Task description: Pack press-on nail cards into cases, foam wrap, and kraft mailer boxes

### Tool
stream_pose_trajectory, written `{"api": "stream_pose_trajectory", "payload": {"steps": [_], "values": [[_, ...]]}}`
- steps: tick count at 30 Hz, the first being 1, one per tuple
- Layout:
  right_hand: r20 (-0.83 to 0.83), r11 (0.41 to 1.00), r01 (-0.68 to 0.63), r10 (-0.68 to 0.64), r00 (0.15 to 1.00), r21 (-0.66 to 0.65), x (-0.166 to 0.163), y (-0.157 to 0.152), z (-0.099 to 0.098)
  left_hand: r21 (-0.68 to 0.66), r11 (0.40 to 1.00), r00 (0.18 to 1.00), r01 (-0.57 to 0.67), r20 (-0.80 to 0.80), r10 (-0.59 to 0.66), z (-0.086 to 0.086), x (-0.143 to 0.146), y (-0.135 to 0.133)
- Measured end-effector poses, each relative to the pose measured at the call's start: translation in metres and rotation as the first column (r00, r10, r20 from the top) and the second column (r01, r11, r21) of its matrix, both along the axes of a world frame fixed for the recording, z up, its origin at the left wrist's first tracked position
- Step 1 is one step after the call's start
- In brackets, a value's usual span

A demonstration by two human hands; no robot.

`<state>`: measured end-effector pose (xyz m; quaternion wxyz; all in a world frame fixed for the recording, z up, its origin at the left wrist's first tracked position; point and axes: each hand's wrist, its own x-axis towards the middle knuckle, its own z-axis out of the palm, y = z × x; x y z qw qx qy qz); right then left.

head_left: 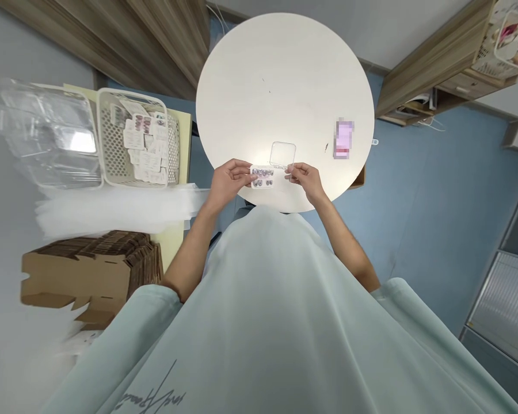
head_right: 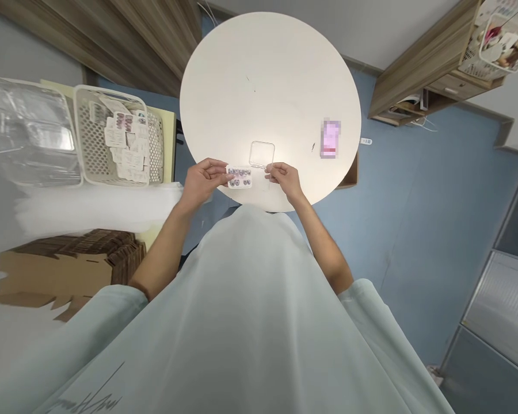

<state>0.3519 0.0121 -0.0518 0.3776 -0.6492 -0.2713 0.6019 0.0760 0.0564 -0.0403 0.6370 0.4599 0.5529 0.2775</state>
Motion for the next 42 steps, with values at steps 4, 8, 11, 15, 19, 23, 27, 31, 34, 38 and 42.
{"api": "stream_pose_trajectory", "payload": {"steps": [4,8,11,15,19,23,27,31,34,38,42], "values": [[-0.048,1.0,-0.023,0.024,0.999,0.018,-0.01,0.005,0.01,0.027,0.998,0.997,0.059,-0.049,-0.058,0.028,0.019,-0.002],[-0.058,1.0,-0.008,0.01,0.998,0.027,-0.014,0.002,0.015,0.035,0.997,0.994,0.065,-0.091,-0.061,0.031,0.027,-0.009],[-0.076,0.999,0.015,-0.012,0.997,0.03,-0.015,-0.003,0.016,0.053,0.997,0.991,0.058,-0.121,-0.051,0.03,0.029,-0.015],[-0.128,0.999,0.033,-0.028,0.991,0.037,-0.016,-0.011,0.014,0.087,0.994,0.982,0.067,-0.181,-0.05,0.03,0.034,-0.021],[-0.165,0.997,0.052,-0.041,0.985,0.059,-0.016,-0.014,0.014,0.151,0.987,0.972,0.049,-0.234,-0.013,0.028,0.037,-0.023],[-0.161,0.996,0.049,-0.036,0.986,0.08,-0.015,-0.015,0.018,0.125,0.99,0.983,0.061,-0.177,-0.038,0.023,0.033,-0.019],[-0.129,0.991,0.026,-0.009,0.992,0.129,-0.016,-0.015,0.024,0.027,0.988,0.989,0.15,0.009,-0.151,0.016,0.025,-0.015],[-0.103,0.978,-0.012,0.035,0.994,0.208,-0.015,-0.017,0.024,0.042,0.984,0.979,0.174,0.105,-0.177,0.012,0.022,-0.015],[-0.056,0.967,-0.07,0.086,0.995,0.244,-0.013,-0.019,0.023,0.055,0.982,0.974,0.181,0.13,-0.186,0.011,0.021,-0.017],[-0.022,0.949,-0.13,0.142,0.99,0.286,-0.01,-0.023,0.027,0.052,0.982,0.973,0.181,0.136,-0.186,0.01,0.02,-0.019],[-0.03,0.942,-0.155,0.171,0.985,0.298,-0.007,-0.027,0.036,0.019,0.989,0.975,0.15,0.162,-0.151,0.012,0.02,-0.021]]}}
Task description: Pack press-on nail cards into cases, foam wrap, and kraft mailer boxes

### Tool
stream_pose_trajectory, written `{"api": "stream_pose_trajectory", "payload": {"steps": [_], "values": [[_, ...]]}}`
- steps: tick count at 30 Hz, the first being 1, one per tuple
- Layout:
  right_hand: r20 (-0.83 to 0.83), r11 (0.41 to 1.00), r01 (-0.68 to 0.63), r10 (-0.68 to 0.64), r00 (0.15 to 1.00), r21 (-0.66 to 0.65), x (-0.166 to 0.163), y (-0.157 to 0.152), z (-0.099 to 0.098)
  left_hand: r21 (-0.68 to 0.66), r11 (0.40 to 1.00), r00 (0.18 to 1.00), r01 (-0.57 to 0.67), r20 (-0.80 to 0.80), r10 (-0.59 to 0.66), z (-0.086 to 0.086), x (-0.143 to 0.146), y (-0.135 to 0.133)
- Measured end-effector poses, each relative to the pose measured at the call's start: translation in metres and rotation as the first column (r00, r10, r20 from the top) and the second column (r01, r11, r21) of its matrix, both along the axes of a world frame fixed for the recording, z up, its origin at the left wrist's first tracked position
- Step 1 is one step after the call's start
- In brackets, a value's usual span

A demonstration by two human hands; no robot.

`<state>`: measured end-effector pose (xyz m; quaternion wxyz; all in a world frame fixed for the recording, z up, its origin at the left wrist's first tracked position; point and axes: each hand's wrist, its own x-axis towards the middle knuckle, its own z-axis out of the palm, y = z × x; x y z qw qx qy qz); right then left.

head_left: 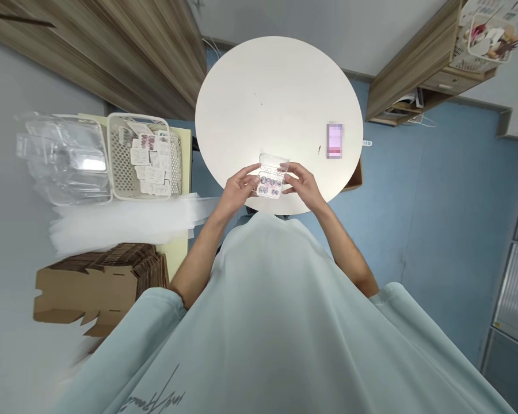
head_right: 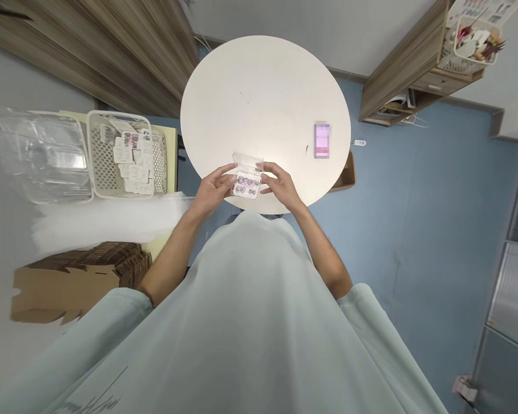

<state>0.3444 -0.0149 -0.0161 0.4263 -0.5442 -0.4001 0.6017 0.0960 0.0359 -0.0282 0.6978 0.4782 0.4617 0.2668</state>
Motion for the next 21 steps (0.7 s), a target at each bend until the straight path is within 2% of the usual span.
{"api": "stream_pose_trajectory", "payload": {"steps": [5,10,17,21], "values": [[0.0,1.0,0.022,-0.022,1.0,0.018,-0.002,-0.007,0.009,-0.047,0.999,0.999,-0.025,0.027,0.026,0.012,0.003,-0.002],[0.046,0.999,0.039,-0.04,0.998,0.012,-0.003,-0.011,0.005,0.045,0.998,0.999,0.043,0.016,-0.043,0.015,0.006,-0.004],[-0.072,0.975,0.01,-0.027,0.997,-0.221,-0.005,-0.025,-0.007,0.11,0.994,1.0,0.01,-0.013,-0.008,0.008,0.011,-0.006],[-0.12,0.974,0.057,-0.085,0.989,-0.218,-0.007,-0.03,-0.012,0.125,0.992,0.998,0.0,-0.06,0.008,0.004,0.014,-0.01]]}}
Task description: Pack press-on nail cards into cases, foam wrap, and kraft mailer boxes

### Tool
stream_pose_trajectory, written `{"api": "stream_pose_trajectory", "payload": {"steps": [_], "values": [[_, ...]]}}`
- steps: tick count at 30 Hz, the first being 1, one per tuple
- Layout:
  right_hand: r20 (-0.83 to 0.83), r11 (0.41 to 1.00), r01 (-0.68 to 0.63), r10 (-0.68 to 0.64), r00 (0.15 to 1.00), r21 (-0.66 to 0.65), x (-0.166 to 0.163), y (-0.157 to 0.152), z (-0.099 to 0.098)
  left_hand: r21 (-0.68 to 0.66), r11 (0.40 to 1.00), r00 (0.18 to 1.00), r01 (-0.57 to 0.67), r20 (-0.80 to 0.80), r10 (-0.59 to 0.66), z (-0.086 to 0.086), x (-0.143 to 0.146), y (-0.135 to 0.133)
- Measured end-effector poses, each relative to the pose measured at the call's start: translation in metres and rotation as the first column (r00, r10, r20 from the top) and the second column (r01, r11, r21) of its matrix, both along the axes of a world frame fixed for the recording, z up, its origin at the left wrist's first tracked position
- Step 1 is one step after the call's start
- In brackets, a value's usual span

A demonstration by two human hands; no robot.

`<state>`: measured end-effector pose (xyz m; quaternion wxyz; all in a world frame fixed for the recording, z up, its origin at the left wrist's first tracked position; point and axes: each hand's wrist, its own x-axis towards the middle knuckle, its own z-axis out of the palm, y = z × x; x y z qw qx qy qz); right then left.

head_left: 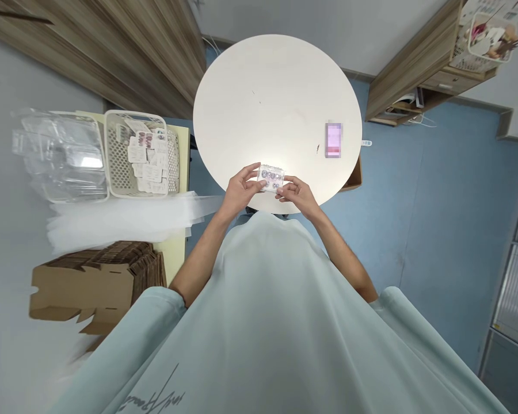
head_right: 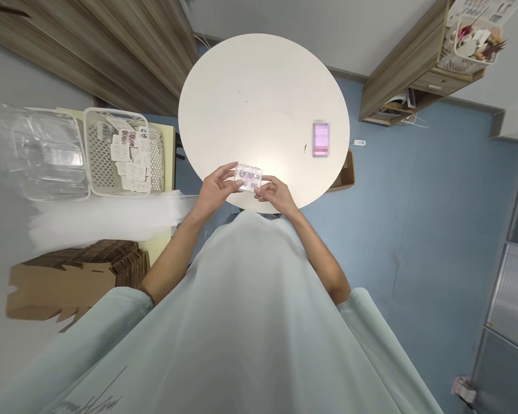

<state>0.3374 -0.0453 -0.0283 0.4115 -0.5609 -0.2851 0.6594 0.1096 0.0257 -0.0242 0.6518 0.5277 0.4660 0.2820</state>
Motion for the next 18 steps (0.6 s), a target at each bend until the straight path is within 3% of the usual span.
{"api": "stream_pose_trajectory", "payload": {"steps": [6,13,18], "values": [[0.033,0.999,-0.032,0.031,0.999,0.037,0.006,-0.002,-0.015,0.002,0.999,0.998,-0.034,-0.053,0.034,-0.014,0.006,-0.01],[0.056,0.993,-0.114,0.112,0.992,0.031,0.002,0.007,-0.043,0.007,0.967,0.946,-0.256,-0.201,0.252,-0.032,0.006,-0.03],[0.063,0.974,-0.228,0.226,0.972,0.012,-0.018,0.019,-0.07,0.017,0.943,0.898,-0.331,-0.3,0.321,-0.044,-0.01,-0.044]]}}
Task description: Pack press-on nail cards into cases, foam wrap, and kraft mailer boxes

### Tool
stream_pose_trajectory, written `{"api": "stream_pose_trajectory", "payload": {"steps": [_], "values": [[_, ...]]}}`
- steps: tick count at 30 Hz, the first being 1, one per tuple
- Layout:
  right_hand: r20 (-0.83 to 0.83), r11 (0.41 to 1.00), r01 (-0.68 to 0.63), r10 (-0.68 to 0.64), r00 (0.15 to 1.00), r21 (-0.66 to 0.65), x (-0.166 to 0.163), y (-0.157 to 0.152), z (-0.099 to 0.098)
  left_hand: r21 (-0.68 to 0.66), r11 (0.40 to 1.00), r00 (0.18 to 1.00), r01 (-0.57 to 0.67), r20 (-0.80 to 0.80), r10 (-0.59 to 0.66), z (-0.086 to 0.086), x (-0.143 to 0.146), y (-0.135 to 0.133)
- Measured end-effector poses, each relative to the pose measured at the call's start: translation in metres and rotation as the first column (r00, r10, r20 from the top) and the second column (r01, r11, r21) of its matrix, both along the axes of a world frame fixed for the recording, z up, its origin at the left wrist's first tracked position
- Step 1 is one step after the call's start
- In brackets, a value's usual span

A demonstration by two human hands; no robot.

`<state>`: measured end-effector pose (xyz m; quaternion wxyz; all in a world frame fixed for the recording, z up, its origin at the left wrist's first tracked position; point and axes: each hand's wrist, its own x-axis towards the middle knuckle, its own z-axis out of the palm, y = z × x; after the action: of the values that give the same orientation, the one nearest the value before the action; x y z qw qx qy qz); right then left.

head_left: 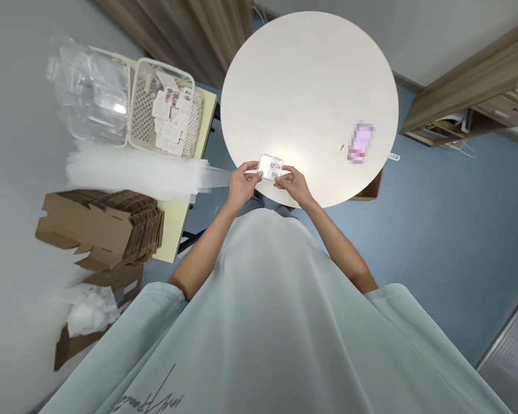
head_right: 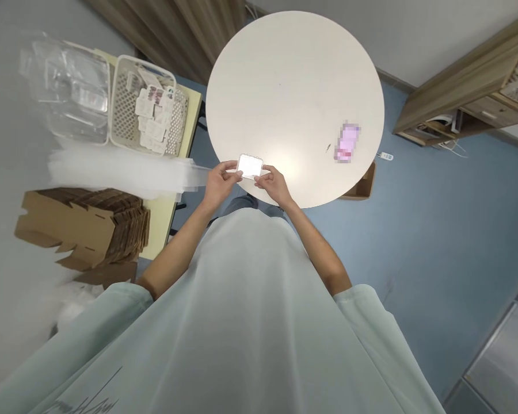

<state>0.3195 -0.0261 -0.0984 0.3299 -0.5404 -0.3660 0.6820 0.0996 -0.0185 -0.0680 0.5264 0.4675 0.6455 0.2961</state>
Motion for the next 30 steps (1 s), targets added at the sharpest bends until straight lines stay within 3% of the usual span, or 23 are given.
{"api": "stream_pose_trajectory", "payload": {"steps": [5,9,14,18,24,27,30], "values": [[0.113,0.996,-0.045,0.054,0.992,-0.08,-0.027,0.013,-0.026,-0.031,0.998,0.993,-0.058,-0.105,0.054,-0.03,-0.021,0.002],[0.24,0.984,-0.031,0.074,0.968,-0.175,-0.046,0.024,-0.045,-0.119,0.992,0.982,-0.048,-0.189,0.025,-0.06,-0.031,0.015],[0.416,0.962,0.044,0.075,0.906,-0.269,-0.071,0.03,-0.068,-0.205,0.979,0.969,0.021,-0.239,-0.07,-0.088,-0.039,0.032],[0.545,0.945,0.089,0.102,0.832,-0.313,-0.09,0.029,-0.08,-0.293,0.946,0.941,0.136,-0.259,-0.216,-0.104,-0.048,0.044],[0.643,0.928,0.147,0.117,0.757,-0.342,-0.106,0.028,-0.083,-0.355,0.879,0.891,0.318,-0.204,-0.405,-0.113,-0.057,0.056],[0.673,0.933,0.142,0.129,0.728,-0.332,-0.108,0.03,-0.073,-0.336,0.871,0.891,0.358,-0.157,-0.427,-0.108,-0.071,0.057],[0.69,0.968,0.063,0.125,0.713,-0.241,-0.115,0.034,-0.057,-0.243,0.894,0.9,0.376,-0.136,-0.415,-0.097,-0.103,0.052]]}}
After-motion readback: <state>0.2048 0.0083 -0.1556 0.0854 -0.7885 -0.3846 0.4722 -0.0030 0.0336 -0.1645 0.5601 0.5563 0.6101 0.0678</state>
